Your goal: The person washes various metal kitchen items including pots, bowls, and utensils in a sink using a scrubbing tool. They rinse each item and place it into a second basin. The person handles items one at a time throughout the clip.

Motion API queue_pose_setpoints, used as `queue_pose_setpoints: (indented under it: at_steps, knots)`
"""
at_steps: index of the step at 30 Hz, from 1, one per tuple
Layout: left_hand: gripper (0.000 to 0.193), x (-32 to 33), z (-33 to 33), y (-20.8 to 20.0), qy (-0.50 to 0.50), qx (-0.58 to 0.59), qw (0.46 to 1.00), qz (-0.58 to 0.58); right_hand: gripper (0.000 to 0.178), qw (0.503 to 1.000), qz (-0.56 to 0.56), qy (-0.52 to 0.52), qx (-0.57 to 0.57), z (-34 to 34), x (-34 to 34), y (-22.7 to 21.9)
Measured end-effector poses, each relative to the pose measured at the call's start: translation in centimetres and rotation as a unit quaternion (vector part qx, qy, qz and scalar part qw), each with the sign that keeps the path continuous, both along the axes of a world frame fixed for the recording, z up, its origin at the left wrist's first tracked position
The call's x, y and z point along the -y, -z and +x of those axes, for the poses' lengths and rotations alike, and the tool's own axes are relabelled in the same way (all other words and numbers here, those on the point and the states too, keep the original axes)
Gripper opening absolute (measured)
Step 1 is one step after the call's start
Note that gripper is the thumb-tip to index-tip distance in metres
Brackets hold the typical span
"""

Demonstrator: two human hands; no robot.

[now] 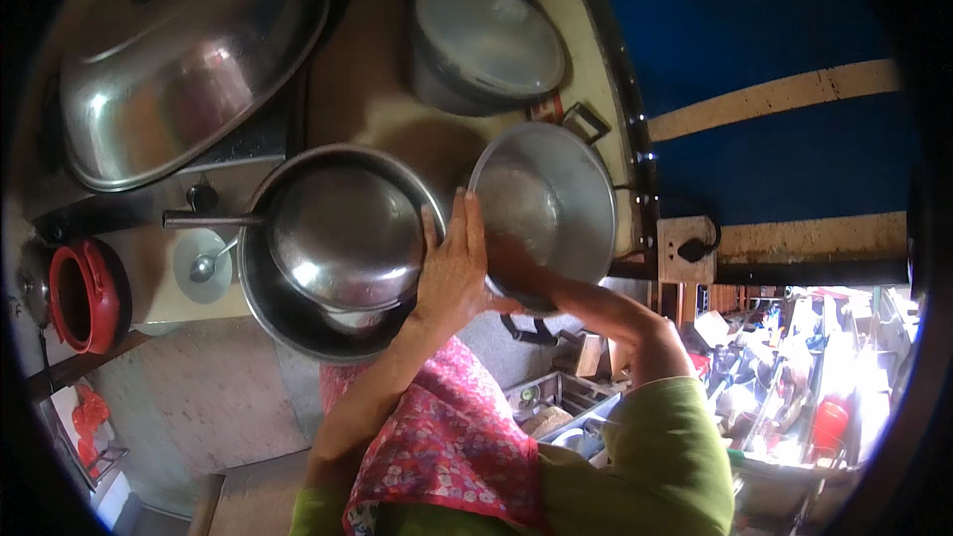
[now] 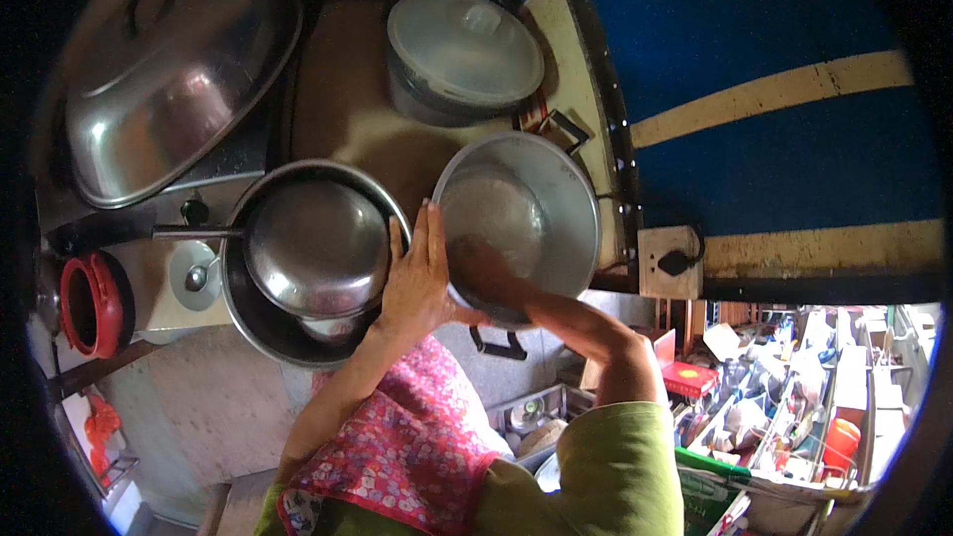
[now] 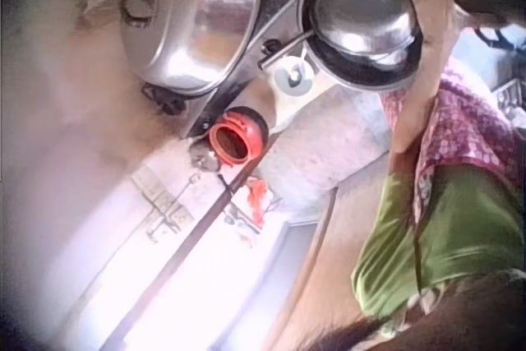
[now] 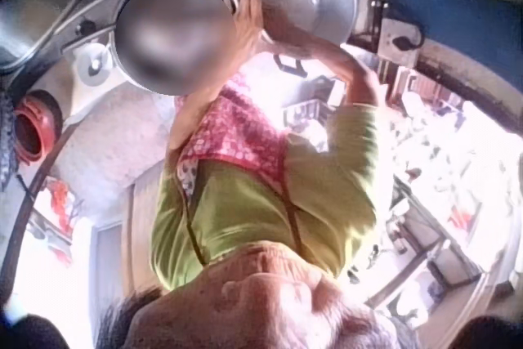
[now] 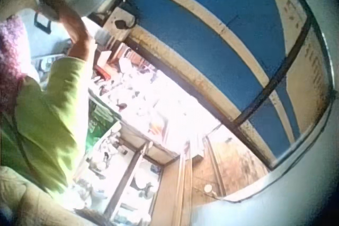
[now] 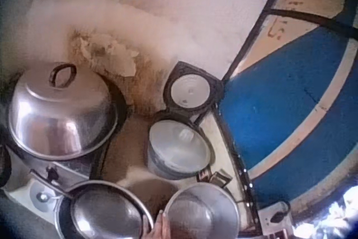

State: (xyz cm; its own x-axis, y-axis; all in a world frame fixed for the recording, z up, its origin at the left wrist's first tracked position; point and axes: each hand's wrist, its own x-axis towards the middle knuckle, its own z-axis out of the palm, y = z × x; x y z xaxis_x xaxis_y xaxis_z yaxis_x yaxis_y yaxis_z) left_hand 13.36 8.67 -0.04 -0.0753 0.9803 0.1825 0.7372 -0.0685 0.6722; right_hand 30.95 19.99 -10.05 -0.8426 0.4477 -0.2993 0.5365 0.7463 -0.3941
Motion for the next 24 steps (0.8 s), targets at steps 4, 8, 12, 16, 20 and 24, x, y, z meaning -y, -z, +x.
queue_pose_setpoints:
  at_steps: [4, 8, 12, 16, 20, 24]
  knots:
    - [0.156, 0.0, 0.0, 0.3, 0.010, 0.011, 1.000, 0.014, 0.035, 0.983, 0.100, -0.067, -0.141, -4.6, -2.2, 1.0]
    - [0.153, 0.0, -0.1, -0.2, 0.000, 0.005, 1.000, 0.000, 0.031, 0.965, 0.256, -0.055, 0.022, -4.7, -6.3, 2.9]
    - [0.154, -0.2, 0.2, -0.3, 0.006, 0.022, 1.000, -0.011, 0.029, 0.987, 0.079, 0.033, 0.138, -3.4, -4.8, -3.7]
    - [0.157, -0.4, 0.5, -0.1, -0.009, 0.016, 1.000, -0.019, 0.040, 0.950, 0.296, 0.028, -0.093, -3.3, -0.6, -7.4]
    - [0.158, -0.5, 0.9, -0.4, -0.012, 0.019, 1.000, -0.018, 0.050, 0.947, 0.278, -0.113, -0.118, -5.0, 0.7, -8.3]
    - [0.156, -0.4, 0.9, -0.9, -0.017, 0.005, 0.999, -0.031, 0.050, 0.951, 0.207, -0.127, -0.193, -8.1, -4.0, -6.3]
